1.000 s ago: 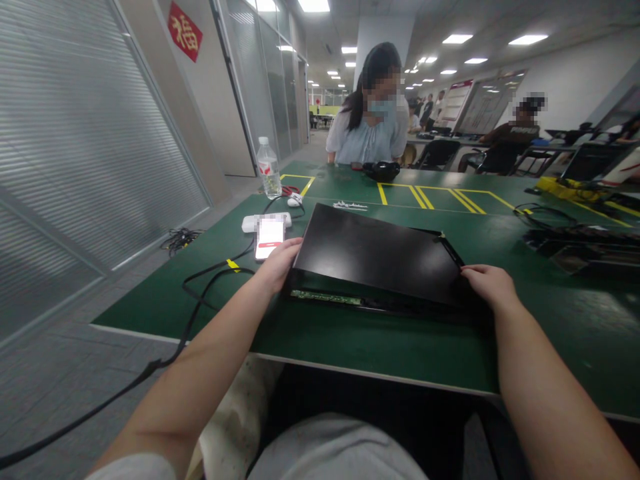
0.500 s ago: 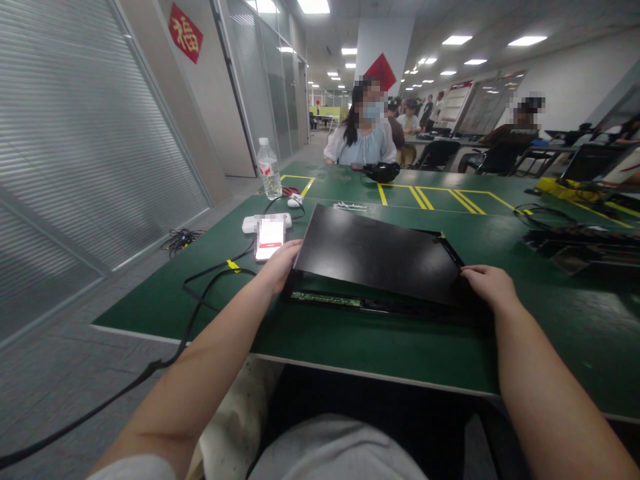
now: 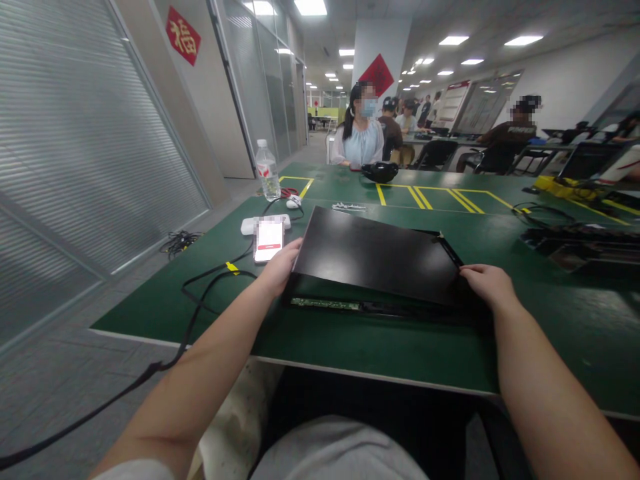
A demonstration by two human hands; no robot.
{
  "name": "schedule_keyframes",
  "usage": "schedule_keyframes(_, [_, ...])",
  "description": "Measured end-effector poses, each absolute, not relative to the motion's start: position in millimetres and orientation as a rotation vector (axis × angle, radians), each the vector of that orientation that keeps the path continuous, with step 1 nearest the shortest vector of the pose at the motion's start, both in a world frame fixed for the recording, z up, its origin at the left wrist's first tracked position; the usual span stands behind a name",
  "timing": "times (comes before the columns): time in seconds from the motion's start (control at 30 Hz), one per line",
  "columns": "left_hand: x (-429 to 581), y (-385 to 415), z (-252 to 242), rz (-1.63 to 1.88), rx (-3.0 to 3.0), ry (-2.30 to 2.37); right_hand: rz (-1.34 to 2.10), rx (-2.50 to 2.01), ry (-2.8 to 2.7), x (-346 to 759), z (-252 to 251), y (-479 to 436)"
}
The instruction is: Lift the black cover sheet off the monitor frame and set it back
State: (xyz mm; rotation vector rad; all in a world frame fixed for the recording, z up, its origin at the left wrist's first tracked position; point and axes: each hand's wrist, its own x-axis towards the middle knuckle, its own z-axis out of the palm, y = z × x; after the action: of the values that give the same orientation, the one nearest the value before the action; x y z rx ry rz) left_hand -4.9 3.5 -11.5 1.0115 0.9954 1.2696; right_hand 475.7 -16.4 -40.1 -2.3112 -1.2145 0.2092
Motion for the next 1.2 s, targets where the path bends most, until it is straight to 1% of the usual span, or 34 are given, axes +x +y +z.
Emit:
schedule_keyframes(0.1, [-4, 2, -7, 1.178, 0.979, 0.983, 0.196, -2.309, -1.220, 477, -43, -15])
schedule_keyframes(0.47, [3, -7, 5, 1.221, 0.828, 1.008, 0.174, -2.277, -1.211, 478, -48, -12])
schedule_keyframes(0.6, [3, -3, 1, 1.288, 0.741, 0.965, 0.174, -2.270, -1.233, 476, -47, -12])
schedule_keyframes(0.73, [2, -1, -2, 1.370, 0.673, 1.041, 0.182, -2.298, -1.237, 473, -44, -14])
schedule_keyframes(0.93, [-5, -2, -4, 1.341, 0.845, 1.088, 0.215, -2.317, -1.221, 468, -40, -17])
schedule_keyframes(1.2, [-9, -3, -7, 1.346, 0.928, 1.015, 0.265, -2.237, -1.187, 467, -39, -17])
